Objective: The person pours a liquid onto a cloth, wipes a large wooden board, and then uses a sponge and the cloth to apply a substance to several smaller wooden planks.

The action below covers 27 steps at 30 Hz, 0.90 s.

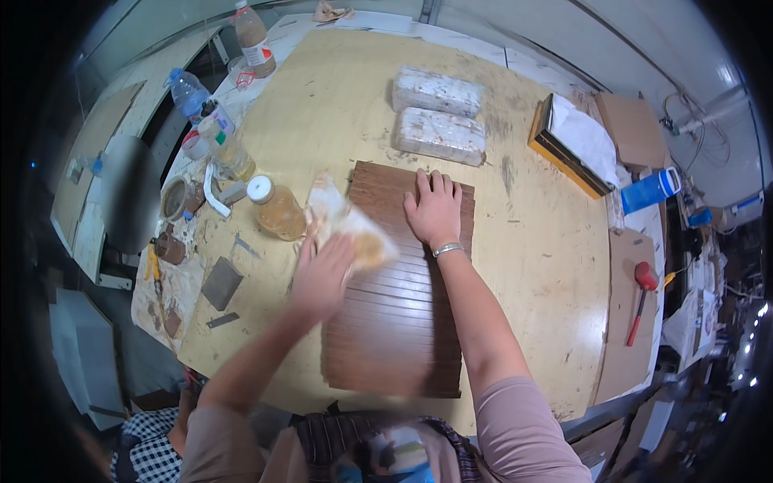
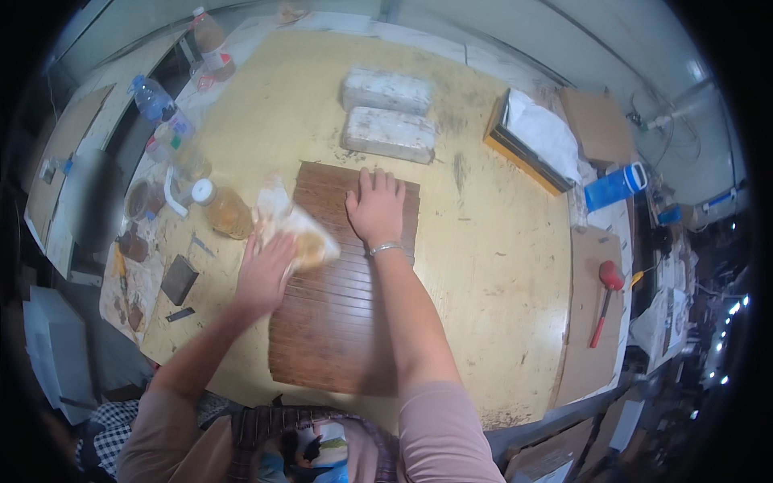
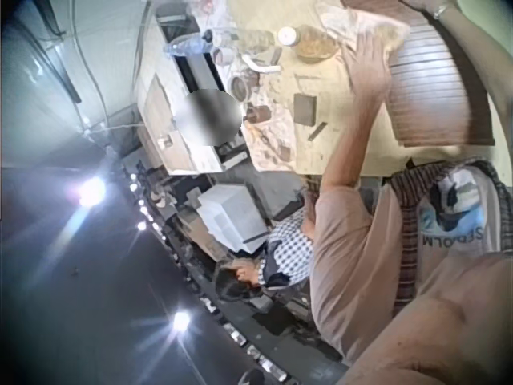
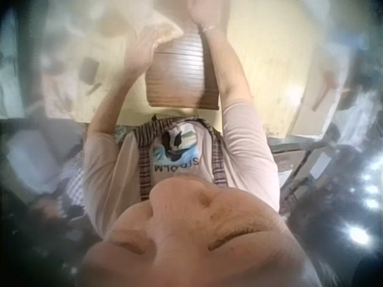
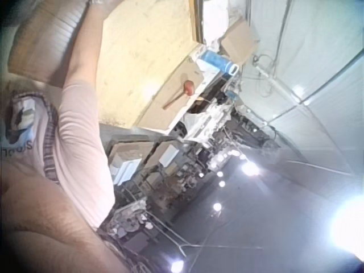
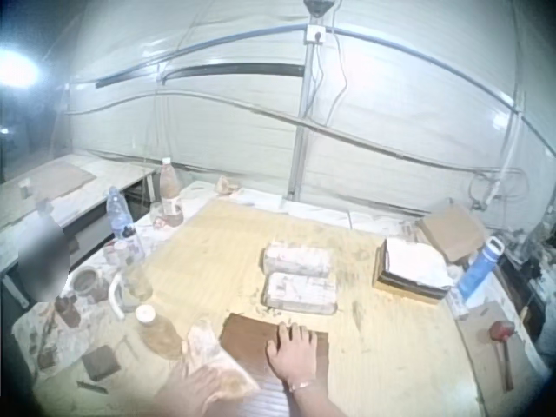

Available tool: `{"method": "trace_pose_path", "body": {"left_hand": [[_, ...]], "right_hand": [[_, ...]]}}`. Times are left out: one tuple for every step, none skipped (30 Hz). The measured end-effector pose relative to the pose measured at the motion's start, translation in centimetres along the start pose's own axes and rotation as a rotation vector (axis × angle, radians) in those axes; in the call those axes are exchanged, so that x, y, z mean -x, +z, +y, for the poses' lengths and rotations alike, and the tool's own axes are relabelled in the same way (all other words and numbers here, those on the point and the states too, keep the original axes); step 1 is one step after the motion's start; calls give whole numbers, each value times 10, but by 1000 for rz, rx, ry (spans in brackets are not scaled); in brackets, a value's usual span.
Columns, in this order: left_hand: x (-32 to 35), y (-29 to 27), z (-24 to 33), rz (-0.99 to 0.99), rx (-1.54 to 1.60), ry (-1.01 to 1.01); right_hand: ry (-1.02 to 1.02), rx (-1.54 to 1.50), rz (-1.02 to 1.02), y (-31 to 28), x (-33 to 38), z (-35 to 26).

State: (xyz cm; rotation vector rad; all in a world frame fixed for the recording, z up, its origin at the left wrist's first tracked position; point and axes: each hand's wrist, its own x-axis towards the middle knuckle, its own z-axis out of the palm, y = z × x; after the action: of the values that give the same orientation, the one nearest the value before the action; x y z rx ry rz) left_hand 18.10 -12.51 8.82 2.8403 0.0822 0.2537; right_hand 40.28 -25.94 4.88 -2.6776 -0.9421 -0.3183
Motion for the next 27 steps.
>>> {"method": "trace_pose_path", "body": {"left_hand": [[22,-7,6,-86,-26,2],[32,-7,7,-28,-21,25],[36,-6,7,-47,-29,3],[33,-3,7,-145,-39,-57],[22,4,2,-37,-45,-34],[-6,12,-6,20,-69,-31],[-34,21,-15,45,-75,-72],[-52,26,-20,158,-99,-74],[-59,27,-22,66,-104,-109],[-58,26,-22,58,-112,-104],[-53,24,-18,100,-124,-76],[-37,20,-12,46,-136,-56],[-11,13,-3,9,-101,-50],[12,8,5,-70,-98,-46],[23,7,10,-24,-42,-41],[30,10,13,-67,0,-84],[32,14,13,-168,23,-173],[26,22,7,-27,162,-233],[11,32,-2,135,380,-301],[-13,44,-17,296,581,-383],[-32,52,-31,408,787,-425],[-48,58,-47,415,937,-542],[-60,61,-61,371,1089,-625],[-71,63,-69,334,1248,-650],[-79,65,-73,343,1289,-742],[-82,64,-73,362,1337,-772],[-83,63,-70,452,1356,-823]], "right_hand": [[13,12,-15,1,-1,1],[19,13,-7,3,-1,2],[16,16,-5,4,-1,2],[22,15,-8,4,-1,2],[22,20,-2,4,0,2],[18,30,14,3,0,2],[18,28,7,3,1,1],[14,27,8,2,0,1],[24,35,-9,1,0,1],[12,31,5,0,0,1],[10,31,-7,-1,1,2],[11,21,-23,-1,1,2],[10,36,-22,-1,1,3],[16,42,-28,-1,1,3],[30,45,-49,0,0,2],[35,37,-30,1,0,2],[35,32,-34,1,0,1],[33,45,-25,2,1,2],[19,12,-34,1,2,3],[7,-7,-20,0,3,5],[-3,-31,-24,-1,3,8],[-8,-80,-69,-5,3,14],[6,-57,-38,-8,4,21],[24,-42,-35,-13,7,30],[15,-31,-1,-16,10,39],[92,-52,-59,-19,12,49],[74,-113,-69,-19,14,56]]}}
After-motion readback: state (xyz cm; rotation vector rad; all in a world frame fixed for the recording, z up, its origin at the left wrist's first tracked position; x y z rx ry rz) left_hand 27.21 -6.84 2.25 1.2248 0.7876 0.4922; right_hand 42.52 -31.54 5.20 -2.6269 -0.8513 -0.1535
